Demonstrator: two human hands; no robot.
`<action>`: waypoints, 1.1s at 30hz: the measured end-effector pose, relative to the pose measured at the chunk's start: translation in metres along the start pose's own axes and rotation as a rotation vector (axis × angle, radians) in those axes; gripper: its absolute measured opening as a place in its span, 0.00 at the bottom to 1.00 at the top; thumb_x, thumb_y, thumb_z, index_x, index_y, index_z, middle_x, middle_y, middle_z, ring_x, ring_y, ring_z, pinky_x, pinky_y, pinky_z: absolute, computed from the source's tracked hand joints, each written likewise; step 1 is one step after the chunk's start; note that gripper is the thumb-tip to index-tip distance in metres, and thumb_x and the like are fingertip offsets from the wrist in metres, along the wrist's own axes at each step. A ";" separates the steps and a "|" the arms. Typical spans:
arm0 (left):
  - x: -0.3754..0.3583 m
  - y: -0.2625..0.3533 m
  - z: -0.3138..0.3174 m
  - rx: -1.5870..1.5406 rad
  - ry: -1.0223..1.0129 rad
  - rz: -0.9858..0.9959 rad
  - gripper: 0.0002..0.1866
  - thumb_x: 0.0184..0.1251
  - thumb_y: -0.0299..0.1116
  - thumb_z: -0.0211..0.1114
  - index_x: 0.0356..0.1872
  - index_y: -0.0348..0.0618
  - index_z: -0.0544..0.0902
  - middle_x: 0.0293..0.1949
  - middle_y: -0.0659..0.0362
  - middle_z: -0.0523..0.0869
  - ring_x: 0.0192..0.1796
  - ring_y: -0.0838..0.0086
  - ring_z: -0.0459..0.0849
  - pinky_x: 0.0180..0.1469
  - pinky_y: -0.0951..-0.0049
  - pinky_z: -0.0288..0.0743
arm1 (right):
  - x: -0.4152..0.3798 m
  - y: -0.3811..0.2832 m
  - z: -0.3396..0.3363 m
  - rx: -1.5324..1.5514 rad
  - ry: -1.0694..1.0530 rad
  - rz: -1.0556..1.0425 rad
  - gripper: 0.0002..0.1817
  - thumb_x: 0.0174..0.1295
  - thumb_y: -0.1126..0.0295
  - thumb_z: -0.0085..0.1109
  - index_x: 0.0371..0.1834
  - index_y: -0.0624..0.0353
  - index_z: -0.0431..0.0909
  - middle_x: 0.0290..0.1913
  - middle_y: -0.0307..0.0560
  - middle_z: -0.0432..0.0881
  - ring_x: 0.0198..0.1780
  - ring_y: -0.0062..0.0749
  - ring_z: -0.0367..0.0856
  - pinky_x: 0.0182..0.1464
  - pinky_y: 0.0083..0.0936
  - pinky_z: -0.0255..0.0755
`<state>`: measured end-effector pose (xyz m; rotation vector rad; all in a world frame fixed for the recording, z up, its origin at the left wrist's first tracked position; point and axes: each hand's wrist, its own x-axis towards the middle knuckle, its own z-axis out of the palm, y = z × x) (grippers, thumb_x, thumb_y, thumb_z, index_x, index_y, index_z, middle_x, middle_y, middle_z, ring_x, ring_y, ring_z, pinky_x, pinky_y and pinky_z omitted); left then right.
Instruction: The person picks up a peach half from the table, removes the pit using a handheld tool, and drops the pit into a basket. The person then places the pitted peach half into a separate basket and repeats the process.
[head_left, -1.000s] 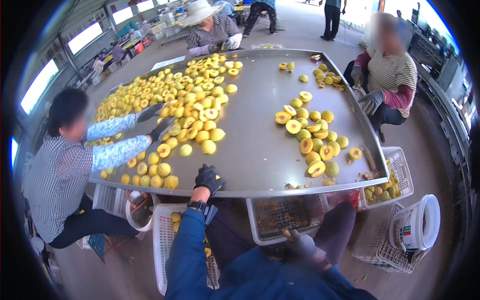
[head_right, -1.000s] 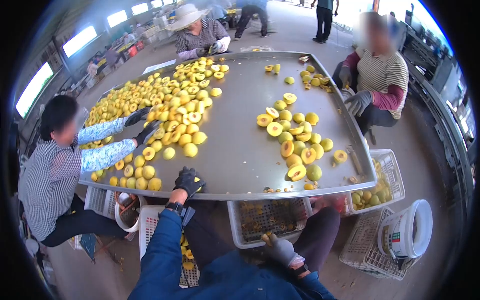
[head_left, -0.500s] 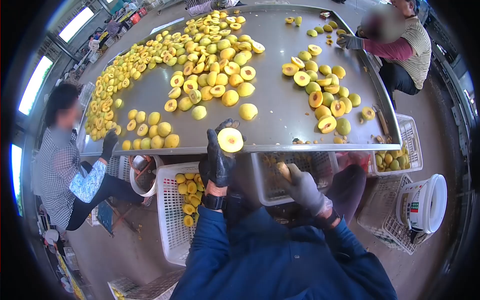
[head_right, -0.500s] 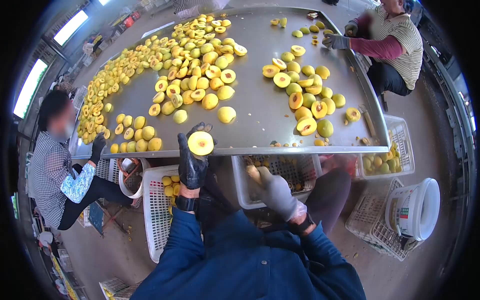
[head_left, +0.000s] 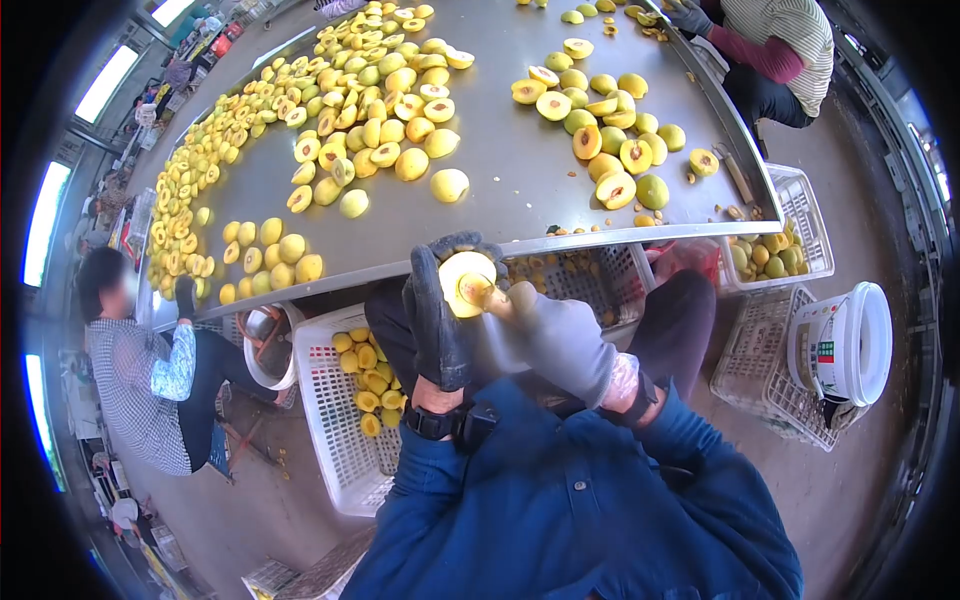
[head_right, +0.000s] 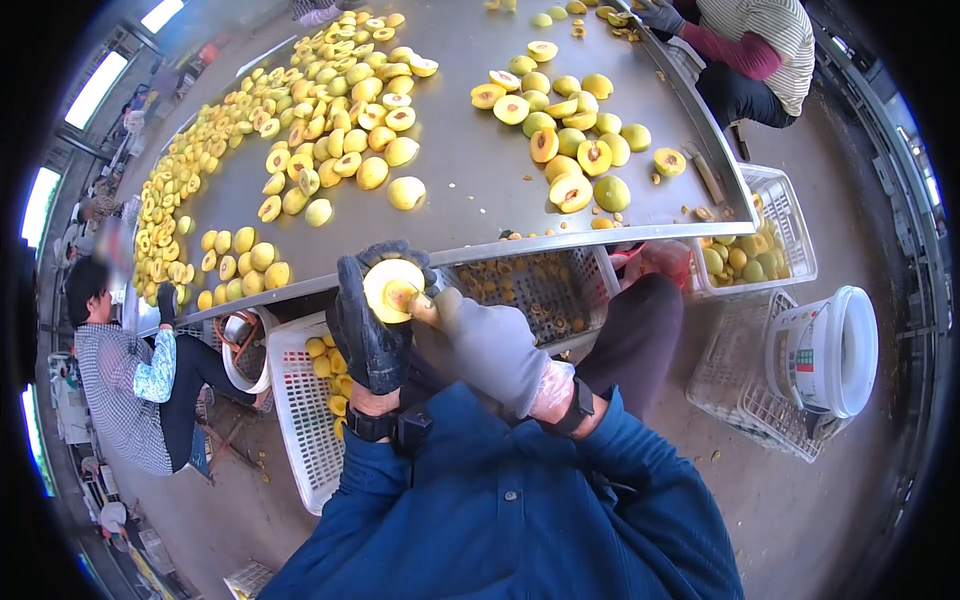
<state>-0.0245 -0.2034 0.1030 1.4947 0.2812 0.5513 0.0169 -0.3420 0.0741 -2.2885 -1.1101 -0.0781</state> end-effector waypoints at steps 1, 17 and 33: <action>-0.001 -0.003 0.000 -0.189 -0.006 -0.045 0.14 0.73 0.34 0.60 0.51 0.33 0.77 0.40 0.53 0.88 0.44 0.69 0.87 0.49 0.70 0.81 | 0.000 -0.002 -0.001 0.064 0.059 0.005 0.08 0.61 0.65 0.61 0.39 0.51 0.73 0.24 0.47 0.75 0.22 0.43 0.81 0.23 0.37 0.74; -0.004 -0.044 -0.009 -0.381 -0.038 -0.038 0.18 0.73 0.37 0.61 0.56 0.37 0.71 0.40 0.51 0.82 0.37 0.65 0.83 0.42 0.66 0.82 | -0.020 -0.009 -0.009 2.379 -0.907 0.540 0.13 0.71 0.59 0.53 0.42 0.59 0.73 0.14 0.28 0.64 0.09 0.14 0.59 0.11 0.16 0.55; -0.001 -0.046 -0.099 -0.106 0.452 -0.061 0.32 0.77 0.59 0.41 0.44 0.36 0.79 0.30 0.52 0.85 0.31 0.63 0.86 0.30 0.67 0.84 | -0.089 0.155 0.063 0.193 -0.295 0.444 0.17 0.61 0.57 0.60 0.40 0.60 0.76 0.31 0.62 0.83 0.37 0.59 0.84 0.40 0.47 0.77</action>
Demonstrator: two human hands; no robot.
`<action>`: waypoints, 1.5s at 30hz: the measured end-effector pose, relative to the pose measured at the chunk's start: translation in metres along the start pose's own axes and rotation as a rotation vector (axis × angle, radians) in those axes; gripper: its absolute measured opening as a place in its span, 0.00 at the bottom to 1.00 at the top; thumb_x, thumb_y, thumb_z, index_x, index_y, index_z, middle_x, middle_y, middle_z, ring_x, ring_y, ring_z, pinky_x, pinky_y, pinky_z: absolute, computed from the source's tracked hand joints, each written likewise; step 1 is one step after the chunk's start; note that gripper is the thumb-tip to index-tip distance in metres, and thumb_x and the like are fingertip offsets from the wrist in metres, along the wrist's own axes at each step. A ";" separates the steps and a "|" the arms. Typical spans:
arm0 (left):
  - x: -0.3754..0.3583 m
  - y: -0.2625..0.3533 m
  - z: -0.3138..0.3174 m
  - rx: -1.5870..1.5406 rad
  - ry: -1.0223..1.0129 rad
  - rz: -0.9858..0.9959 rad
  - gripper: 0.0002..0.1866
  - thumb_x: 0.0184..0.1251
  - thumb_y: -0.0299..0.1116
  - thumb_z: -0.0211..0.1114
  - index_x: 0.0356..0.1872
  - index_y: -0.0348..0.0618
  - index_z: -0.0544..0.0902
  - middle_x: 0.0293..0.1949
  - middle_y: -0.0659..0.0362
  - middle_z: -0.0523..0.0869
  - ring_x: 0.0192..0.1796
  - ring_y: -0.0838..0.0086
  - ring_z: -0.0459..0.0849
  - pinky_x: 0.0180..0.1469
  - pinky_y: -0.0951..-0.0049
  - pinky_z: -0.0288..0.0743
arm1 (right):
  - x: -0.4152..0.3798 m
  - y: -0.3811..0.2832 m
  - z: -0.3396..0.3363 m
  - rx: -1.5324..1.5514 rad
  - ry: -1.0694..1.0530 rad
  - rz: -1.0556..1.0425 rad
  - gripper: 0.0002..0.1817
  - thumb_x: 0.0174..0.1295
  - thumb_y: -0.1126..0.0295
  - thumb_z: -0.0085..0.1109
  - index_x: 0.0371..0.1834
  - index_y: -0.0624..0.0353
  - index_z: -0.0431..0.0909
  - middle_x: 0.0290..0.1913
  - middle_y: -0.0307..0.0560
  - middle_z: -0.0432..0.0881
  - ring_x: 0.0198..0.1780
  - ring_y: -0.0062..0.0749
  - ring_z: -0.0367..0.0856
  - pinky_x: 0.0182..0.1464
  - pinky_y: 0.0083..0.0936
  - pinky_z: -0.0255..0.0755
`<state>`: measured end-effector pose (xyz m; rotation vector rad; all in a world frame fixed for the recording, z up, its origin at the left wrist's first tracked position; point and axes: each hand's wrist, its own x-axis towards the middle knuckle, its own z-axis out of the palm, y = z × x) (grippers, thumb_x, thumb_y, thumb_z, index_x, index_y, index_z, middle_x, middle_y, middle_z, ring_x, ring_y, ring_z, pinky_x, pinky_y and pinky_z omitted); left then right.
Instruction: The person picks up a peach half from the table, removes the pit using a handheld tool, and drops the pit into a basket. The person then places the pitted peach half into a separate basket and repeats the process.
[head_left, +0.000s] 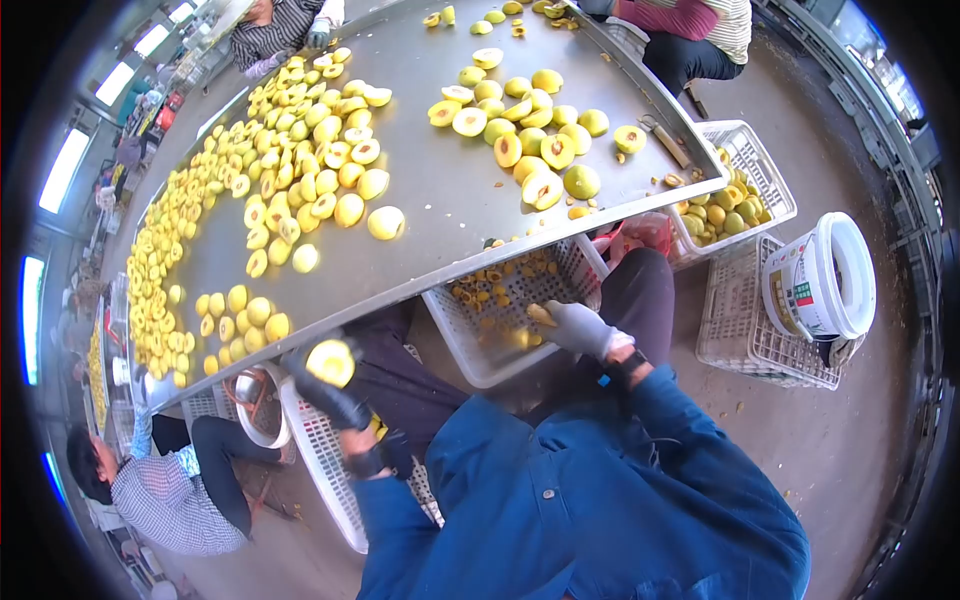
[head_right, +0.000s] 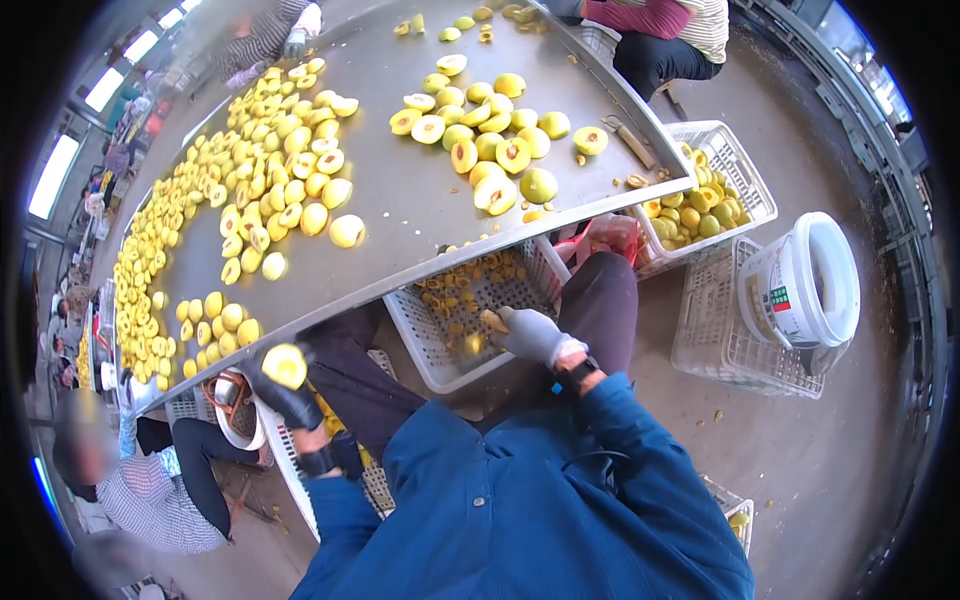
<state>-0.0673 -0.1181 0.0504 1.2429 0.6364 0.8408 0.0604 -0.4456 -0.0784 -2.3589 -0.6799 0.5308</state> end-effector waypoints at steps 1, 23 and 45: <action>0.010 -0.012 -0.043 0.027 -0.013 0.055 0.30 0.80 0.55 0.40 0.44 0.35 0.80 0.31 0.52 0.85 0.27 0.63 0.84 0.32 0.69 0.83 | -0.006 0.002 -0.002 0.009 0.002 0.035 0.17 0.60 0.57 0.61 0.40 0.60 0.76 0.31 0.62 0.83 0.37 0.59 0.84 0.40 0.48 0.76; 0.038 -0.174 0.295 0.946 -1.061 0.565 0.27 0.62 0.45 0.66 0.63 0.52 0.77 0.47 0.46 0.83 0.52 0.52 0.81 0.57 0.55 0.74 | -0.067 0.011 -0.016 0.087 0.268 0.012 0.15 0.61 0.59 0.63 0.42 0.55 0.73 0.24 0.59 0.79 0.28 0.57 0.82 0.30 0.48 0.73; 0.048 -0.108 0.172 0.785 -0.715 0.757 0.23 0.64 0.34 0.65 0.60 0.42 0.77 0.59 0.47 0.79 0.63 0.53 0.75 0.66 0.56 0.67 | 0.028 -0.057 -0.052 1.130 0.448 0.169 0.17 0.66 0.69 0.58 0.54 0.66 0.73 0.34 0.41 0.82 0.28 0.18 0.78 0.29 0.15 0.71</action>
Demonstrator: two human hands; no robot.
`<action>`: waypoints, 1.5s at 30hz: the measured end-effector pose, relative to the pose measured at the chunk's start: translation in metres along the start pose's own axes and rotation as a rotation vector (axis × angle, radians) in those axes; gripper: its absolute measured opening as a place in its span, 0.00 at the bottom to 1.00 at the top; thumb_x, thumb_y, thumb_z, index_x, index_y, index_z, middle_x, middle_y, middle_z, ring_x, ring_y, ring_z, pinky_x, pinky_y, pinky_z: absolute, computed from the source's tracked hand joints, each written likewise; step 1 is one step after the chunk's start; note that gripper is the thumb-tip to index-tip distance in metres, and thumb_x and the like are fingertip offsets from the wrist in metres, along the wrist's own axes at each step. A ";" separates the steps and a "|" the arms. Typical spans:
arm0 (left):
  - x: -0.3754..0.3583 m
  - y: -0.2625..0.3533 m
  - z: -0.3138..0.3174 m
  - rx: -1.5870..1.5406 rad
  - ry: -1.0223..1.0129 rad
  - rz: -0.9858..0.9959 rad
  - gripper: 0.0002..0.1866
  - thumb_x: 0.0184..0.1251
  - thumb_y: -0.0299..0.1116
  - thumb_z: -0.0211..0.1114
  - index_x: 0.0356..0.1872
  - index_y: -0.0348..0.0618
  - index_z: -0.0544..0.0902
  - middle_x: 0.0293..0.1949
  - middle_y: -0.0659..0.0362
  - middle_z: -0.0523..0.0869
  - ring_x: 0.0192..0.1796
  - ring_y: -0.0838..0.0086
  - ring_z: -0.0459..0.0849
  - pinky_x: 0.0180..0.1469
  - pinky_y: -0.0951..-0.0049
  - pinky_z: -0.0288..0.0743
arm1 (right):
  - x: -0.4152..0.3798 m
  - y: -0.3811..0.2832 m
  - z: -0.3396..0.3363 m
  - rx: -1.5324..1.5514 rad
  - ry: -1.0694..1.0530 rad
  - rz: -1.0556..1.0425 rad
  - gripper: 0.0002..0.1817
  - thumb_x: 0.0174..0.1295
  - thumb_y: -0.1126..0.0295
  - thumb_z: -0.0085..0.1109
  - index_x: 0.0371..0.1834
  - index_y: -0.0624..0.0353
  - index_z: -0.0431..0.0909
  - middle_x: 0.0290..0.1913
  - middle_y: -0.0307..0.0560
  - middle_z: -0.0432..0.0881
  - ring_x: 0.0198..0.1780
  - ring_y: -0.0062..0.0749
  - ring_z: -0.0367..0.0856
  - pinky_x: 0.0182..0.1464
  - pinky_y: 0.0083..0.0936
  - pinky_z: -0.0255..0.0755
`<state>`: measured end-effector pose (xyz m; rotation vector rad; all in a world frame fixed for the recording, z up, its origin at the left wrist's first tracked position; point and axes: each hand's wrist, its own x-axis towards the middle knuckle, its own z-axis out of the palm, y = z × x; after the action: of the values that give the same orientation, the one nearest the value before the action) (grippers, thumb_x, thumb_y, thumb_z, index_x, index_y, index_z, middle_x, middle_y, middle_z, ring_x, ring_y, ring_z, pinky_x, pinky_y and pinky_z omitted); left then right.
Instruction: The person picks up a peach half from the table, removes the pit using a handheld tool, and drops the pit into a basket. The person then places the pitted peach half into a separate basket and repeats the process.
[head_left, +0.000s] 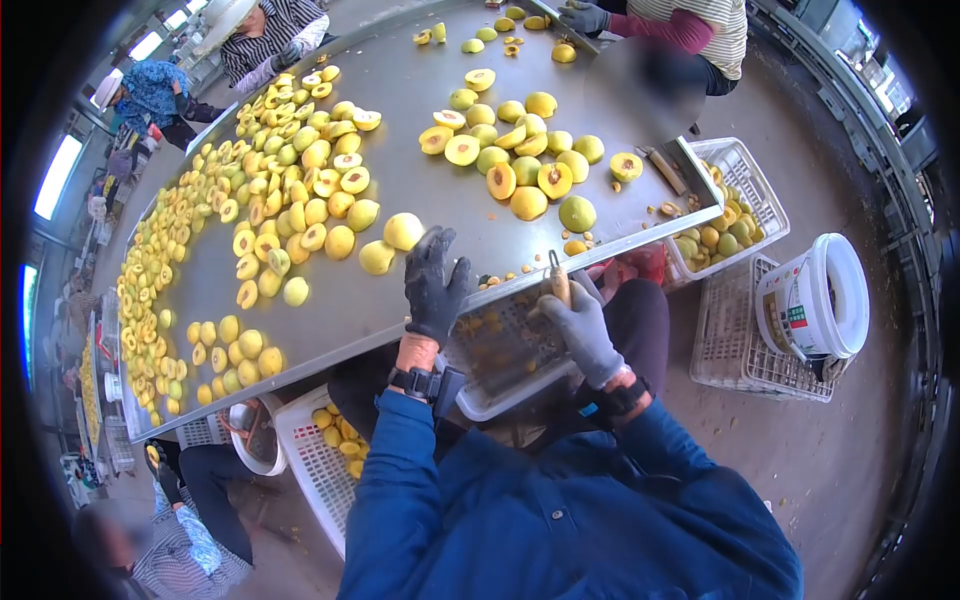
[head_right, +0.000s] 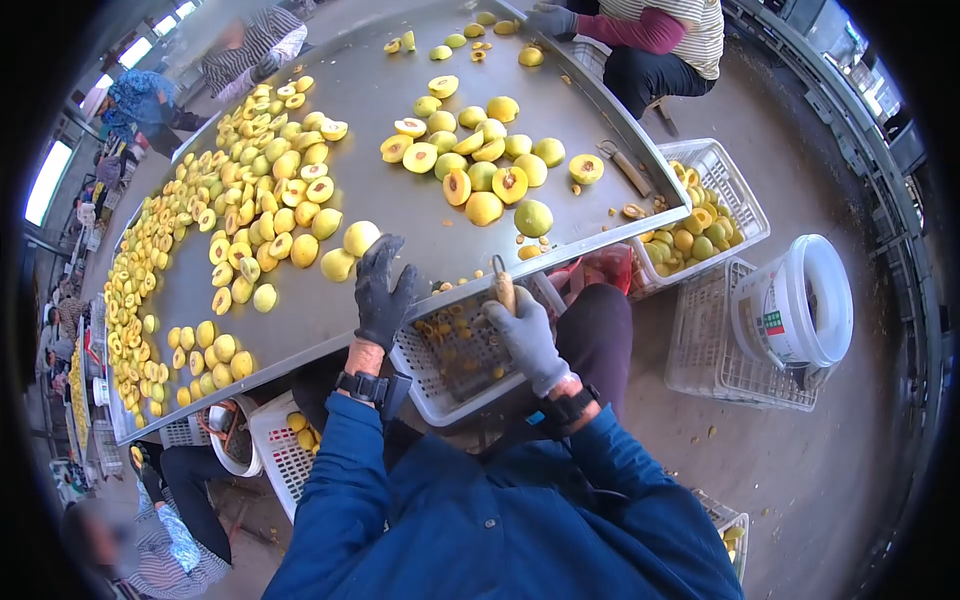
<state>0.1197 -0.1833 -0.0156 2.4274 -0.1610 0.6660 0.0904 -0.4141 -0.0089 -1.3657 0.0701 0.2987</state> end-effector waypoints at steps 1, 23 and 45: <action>0.008 -0.006 0.005 0.066 -0.036 0.006 0.24 0.63 0.35 0.65 0.60 0.43 0.76 0.60 0.47 0.78 0.64 0.53 0.74 0.67 0.56 0.67 | -0.004 0.004 -0.006 0.019 0.030 0.030 0.15 0.66 0.70 0.58 0.53 0.65 0.73 0.32 0.41 0.82 0.24 0.18 0.77 0.24 0.15 0.68; 0.022 0.023 -0.004 -1.076 -0.273 -0.524 0.19 0.76 0.32 0.53 0.61 0.31 0.73 0.53 0.51 0.83 0.55 0.68 0.82 0.59 0.68 0.76 | -0.027 0.003 -0.021 -0.578 -0.037 -0.233 0.19 0.60 0.67 0.63 0.52 0.59 0.73 0.29 0.58 0.83 0.32 0.46 0.86 0.33 0.36 0.77; -0.056 0.122 -0.063 -0.681 0.180 -0.443 0.30 0.81 0.52 0.36 0.54 0.35 0.78 0.51 0.53 0.82 0.53 0.67 0.81 0.59 0.65 0.74 | -0.073 -0.045 0.045 -0.699 -0.341 -0.394 0.14 0.60 0.65 0.61 0.39 0.63 0.70 0.24 0.63 0.78 0.31 0.61 0.81 0.33 0.47 0.73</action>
<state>0.0122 -0.2468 0.0640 1.6608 0.1944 0.5117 0.0257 -0.3907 0.0596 -1.9536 -0.6340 0.2248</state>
